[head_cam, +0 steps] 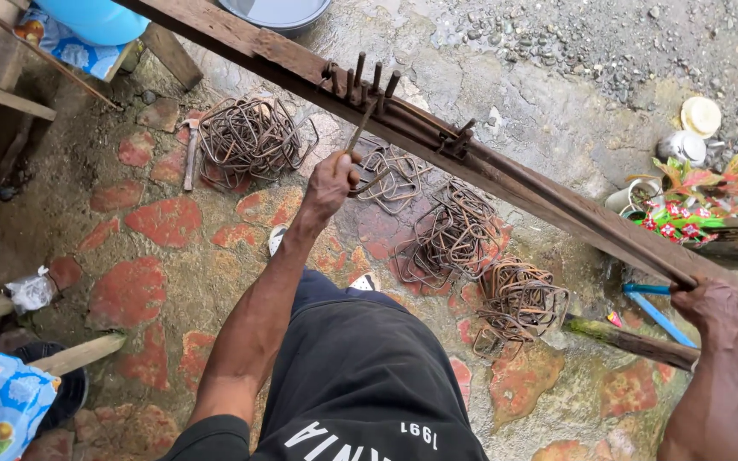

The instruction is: Measuring and bending rebar into stirrups using a manual jig and a lever bar

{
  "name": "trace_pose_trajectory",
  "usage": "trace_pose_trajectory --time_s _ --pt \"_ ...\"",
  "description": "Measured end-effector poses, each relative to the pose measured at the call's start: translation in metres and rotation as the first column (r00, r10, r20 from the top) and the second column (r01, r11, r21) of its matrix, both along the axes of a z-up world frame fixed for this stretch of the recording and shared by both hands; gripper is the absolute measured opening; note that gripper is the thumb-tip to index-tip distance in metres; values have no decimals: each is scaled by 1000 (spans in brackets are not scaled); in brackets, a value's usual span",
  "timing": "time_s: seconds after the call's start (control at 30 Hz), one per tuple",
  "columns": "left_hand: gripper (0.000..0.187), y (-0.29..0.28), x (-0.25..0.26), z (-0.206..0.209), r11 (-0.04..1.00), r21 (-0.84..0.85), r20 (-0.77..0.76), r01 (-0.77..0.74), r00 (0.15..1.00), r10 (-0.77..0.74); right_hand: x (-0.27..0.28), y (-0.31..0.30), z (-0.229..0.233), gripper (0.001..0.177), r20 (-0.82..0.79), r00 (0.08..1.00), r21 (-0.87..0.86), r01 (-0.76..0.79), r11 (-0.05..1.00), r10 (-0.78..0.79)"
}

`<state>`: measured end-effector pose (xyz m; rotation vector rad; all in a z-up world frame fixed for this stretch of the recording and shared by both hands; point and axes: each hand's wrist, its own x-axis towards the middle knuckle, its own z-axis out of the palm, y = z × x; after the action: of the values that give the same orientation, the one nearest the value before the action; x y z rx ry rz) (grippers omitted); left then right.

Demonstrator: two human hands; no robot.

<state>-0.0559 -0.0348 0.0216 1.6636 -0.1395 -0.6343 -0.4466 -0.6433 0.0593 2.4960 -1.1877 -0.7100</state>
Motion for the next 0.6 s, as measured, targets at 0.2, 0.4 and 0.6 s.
trace_pose_trajectory --time_s 0.2,0.4,0.6 --pt "25 30 -22 -10 953 -292 -232 -75 973 6 5 23 7 39 53 995 -27 81 996 -79" --pt "16 31 -31 -33 934 -327 -286 -145 957 49 6 34 11 43 94 989 4 118 993 -118" --pt "17 31 -29 -23 950 -271 -339 -152 939 53 -3 28 1 44 150 981 33 118 992 -122"
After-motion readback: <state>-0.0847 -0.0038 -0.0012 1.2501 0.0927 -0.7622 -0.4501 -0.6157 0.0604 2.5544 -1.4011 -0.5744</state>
